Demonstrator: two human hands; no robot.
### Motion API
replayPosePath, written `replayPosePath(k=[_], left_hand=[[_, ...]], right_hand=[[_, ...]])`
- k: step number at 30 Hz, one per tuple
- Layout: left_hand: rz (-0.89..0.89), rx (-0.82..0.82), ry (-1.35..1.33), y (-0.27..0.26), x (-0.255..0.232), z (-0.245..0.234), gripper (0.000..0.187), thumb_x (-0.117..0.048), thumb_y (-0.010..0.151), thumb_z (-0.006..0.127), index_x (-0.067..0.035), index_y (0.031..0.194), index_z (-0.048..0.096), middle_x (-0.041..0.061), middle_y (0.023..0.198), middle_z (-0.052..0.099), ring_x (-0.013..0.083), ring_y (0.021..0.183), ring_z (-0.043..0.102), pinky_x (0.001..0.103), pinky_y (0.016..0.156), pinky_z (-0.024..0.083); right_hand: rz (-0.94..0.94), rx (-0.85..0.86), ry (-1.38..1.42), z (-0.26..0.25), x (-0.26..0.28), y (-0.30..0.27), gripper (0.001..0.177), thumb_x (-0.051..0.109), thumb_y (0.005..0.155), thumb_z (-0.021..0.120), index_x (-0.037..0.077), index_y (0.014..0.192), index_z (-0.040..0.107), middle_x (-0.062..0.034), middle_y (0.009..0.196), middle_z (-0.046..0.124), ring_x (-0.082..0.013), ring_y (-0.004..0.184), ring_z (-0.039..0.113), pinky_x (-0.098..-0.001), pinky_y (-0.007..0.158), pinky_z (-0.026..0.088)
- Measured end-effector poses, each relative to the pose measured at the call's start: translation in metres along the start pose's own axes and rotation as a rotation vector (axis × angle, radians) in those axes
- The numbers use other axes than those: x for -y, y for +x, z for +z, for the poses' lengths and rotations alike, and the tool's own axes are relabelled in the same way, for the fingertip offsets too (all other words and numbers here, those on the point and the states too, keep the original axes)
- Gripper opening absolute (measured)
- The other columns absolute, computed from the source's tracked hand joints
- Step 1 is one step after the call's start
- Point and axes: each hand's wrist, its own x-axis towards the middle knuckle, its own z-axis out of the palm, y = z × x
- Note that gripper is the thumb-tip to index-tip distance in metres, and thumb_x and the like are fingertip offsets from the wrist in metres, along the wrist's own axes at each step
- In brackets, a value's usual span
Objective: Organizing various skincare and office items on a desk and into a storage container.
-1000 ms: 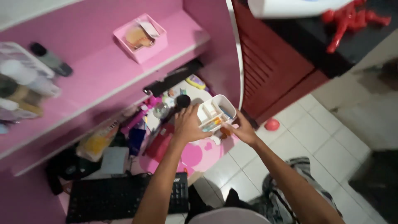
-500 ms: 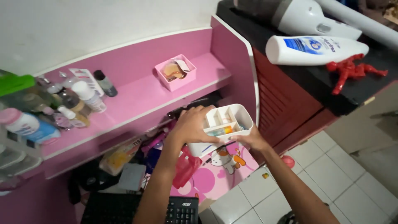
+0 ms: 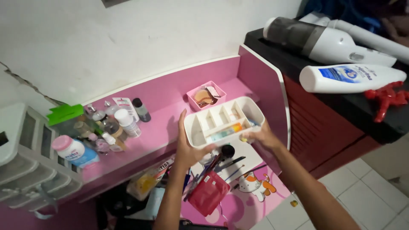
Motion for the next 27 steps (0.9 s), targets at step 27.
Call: replayPosePath(k=[27], left_hand=[[-0.007, -0.165, 0.149, 0.119, 0.074, -0.038, 0.141, -0.008, 0.072, 0.095, -0.006, 0.162, -0.014, 0.019, 0.145, 0.056, 0.0273, 0.131, 0.063, 0.040, 0.110, 0.056]], right_hand=[[0.006, 0.123, -0.201, -0.028, -0.029, 0.189, 0.058, 0.020, 0.084, 0.082, -0.003, 0.131, 0.057, -0.0115, 0.106, 0.073, -0.0140, 0.090, 0.073, -0.0289, 0.076, 0.063]])
